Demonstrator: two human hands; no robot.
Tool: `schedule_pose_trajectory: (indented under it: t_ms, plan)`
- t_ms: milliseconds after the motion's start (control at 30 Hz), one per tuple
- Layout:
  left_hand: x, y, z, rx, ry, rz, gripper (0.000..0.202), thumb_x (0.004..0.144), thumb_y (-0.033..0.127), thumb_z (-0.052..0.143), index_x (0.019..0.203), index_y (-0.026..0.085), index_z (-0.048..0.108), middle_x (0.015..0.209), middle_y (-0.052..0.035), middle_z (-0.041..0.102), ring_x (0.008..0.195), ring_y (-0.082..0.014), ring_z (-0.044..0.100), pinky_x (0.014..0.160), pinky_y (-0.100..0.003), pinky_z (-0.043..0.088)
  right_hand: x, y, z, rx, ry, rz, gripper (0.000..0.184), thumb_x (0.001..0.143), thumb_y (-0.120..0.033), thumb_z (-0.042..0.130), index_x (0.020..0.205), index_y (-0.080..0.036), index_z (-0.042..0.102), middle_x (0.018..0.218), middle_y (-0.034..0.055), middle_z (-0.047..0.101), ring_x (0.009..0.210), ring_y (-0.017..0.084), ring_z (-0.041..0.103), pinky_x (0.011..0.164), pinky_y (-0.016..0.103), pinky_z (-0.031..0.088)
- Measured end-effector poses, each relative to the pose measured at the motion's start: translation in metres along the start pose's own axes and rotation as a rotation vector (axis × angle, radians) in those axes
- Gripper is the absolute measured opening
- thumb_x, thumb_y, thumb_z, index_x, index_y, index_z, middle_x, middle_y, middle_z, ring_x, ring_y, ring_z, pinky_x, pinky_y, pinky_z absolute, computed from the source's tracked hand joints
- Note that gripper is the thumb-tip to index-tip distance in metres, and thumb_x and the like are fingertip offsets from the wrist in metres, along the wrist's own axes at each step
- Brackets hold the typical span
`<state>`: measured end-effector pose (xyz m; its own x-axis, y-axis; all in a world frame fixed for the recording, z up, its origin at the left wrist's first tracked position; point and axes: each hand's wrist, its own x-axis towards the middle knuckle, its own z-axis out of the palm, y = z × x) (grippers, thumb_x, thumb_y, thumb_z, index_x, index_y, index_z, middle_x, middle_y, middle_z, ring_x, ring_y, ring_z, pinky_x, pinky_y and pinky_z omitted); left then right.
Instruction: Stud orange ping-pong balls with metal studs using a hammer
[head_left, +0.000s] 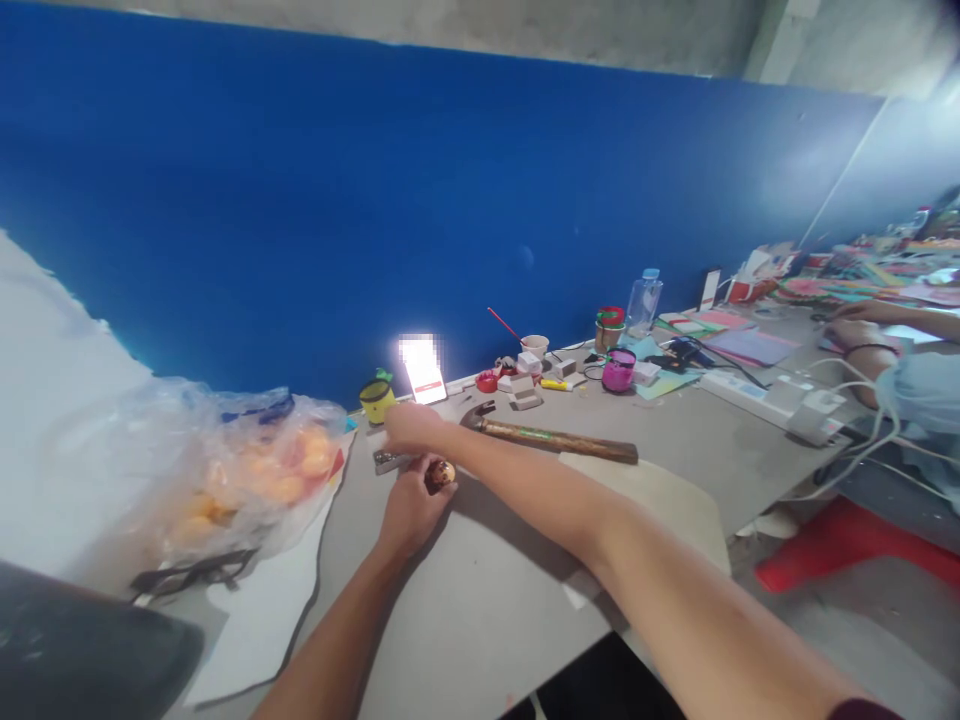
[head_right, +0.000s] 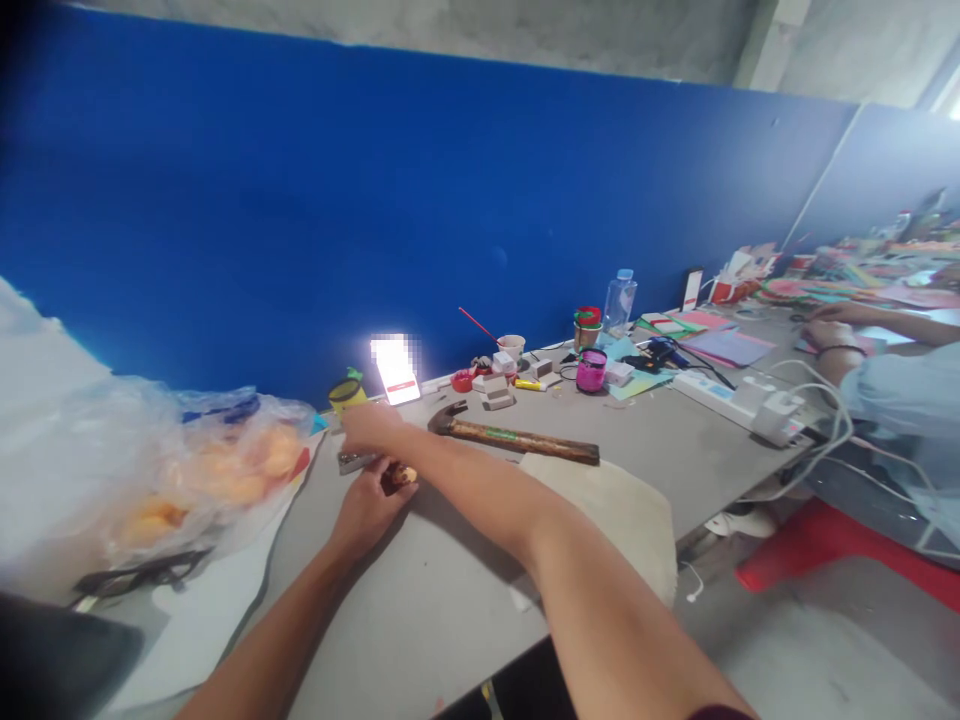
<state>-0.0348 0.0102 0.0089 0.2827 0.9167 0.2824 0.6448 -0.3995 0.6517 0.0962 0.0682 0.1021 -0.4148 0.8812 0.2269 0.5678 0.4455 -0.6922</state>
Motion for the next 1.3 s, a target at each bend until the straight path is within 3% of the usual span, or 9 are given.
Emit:
schedule_pose_trajectory:
  t_ms: [100,167,233,300,400,700,900,1067,1300]
  plan:
    - [-0.001,0.002,0.000,-0.047,0.026,0.005,0.035,0.077,0.033,0.070,0.110,0.022,0.066,0.103,-0.0067,0.076,0.093,-0.0264,0.072,0.088,-0.039,0.054,-0.021,0.007,-0.011,0.066,-0.007,0.036,0.028,0.089,-0.034,0.076,0.109,-0.014,0.074,0.102,0.0045,0.074,0.087,0.021,0.069,0.073,0.030,0.058]
    - [-0.003,0.005,0.000,-0.096,0.051,-0.005,0.038,0.076,0.035,0.070,0.112,0.022,0.065,0.105,-0.0062,0.076,0.092,-0.0250,0.071,0.087,-0.039,0.054,-0.040,0.015,-0.016,0.147,-0.027,0.069,0.016,0.082,-0.029,0.076,0.086,-0.014,0.074,0.071,0.0008,0.069,0.060,0.013,0.060,0.054,0.023,0.048]
    - [-0.005,0.010,-0.001,-0.151,0.061,-0.024,0.040,0.077,0.035,0.069,0.115,0.022,0.064,0.103,-0.0041,0.075,0.086,-0.0219,0.070,0.084,-0.036,0.053,-0.060,0.028,-0.018,0.477,0.035,0.178,0.013,0.074,-0.024,0.074,0.068,-0.015,0.067,0.053,-0.0017,0.059,0.050,0.010,0.051,0.047,0.020,0.040]
    - [-0.006,0.013,-0.001,-0.159,0.046,-0.060,0.033,0.079,0.035,0.067,0.109,0.022,0.065,0.092,-0.0011,0.073,0.077,-0.0193,0.065,0.076,-0.033,0.051,-0.075,0.043,-0.018,0.725,0.079,0.273,0.011,0.066,-0.022,0.073,0.063,-0.016,0.064,0.059,0.0015,0.065,0.050,0.009,0.050,0.045,0.019,0.037]
    - [-0.006,0.015,-0.002,-0.165,0.032,-0.062,0.028,0.079,0.035,0.068,0.104,0.021,0.067,0.087,0.0003,0.070,0.073,-0.0175,0.061,0.074,-0.032,0.049,-0.088,0.062,-0.012,0.900,0.112,0.370,0.013,0.058,-0.019,0.075,0.063,-0.016,0.063,0.064,0.0052,0.071,0.049,0.008,0.049,0.041,0.017,0.034]
    - [-0.005,0.000,0.003,-0.233,0.167,-0.100,0.042,0.077,0.030,0.071,0.117,0.020,0.067,0.106,-0.0064,0.073,0.091,-0.0220,0.068,0.089,-0.038,0.054,-0.092,0.078,0.005,1.162,-0.052,0.465,0.033,0.062,-0.021,0.094,0.084,-0.014,0.069,0.083,0.0091,0.077,0.055,0.008,0.056,0.044,0.016,0.042]
    - [-0.007,0.004,0.005,-0.225,0.157,-0.076,0.042,0.077,0.027,0.071,0.118,0.021,0.068,0.112,-0.0062,0.074,0.098,-0.0233,0.069,0.094,-0.040,0.055,-0.092,0.085,0.006,1.206,-0.070,0.454,0.040,0.059,-0.026,0.099,0.086,-0.015,0.070,0.079,0.0042,0.074,0.056,0.008,0.058,0.045,0.016,0.042]
    - [-0.009,0.008,0.003,-0.184,0.151,-0.053,0.039,0.078,0.028,0.072,0.116,0.021,0.068,0.116,-0.0063,0.073,0.104,-0.0240,0.069,0.097,-0.040,0.055,-0.092,0.082,0.009,1.112,-0.119,0.434,0.039,0.060,-0.029,0.098,0.085,-0.015,0.072,0.075,0.0037,0.074,0.057,0.008,0.059,0.046,0.016,0.041]
    - [-0.012,0.017,0.002,-0.272,0.066,-0.053,0.038,0.082,0.036,0.072,0.117,0.021,0.069,0.113,-0.0063,0.075,0.099,-0.0230,0.070,0.093,-0.037,0.055,-0.095,0.075,0.010,1.020,-0.112,0.417,0.035,0.061,-0.031,0.096,0.084,-0.015,0.073,0.076,0.0036,0.074,0.058,0.009,0.060,0.045,0.016,0.042]
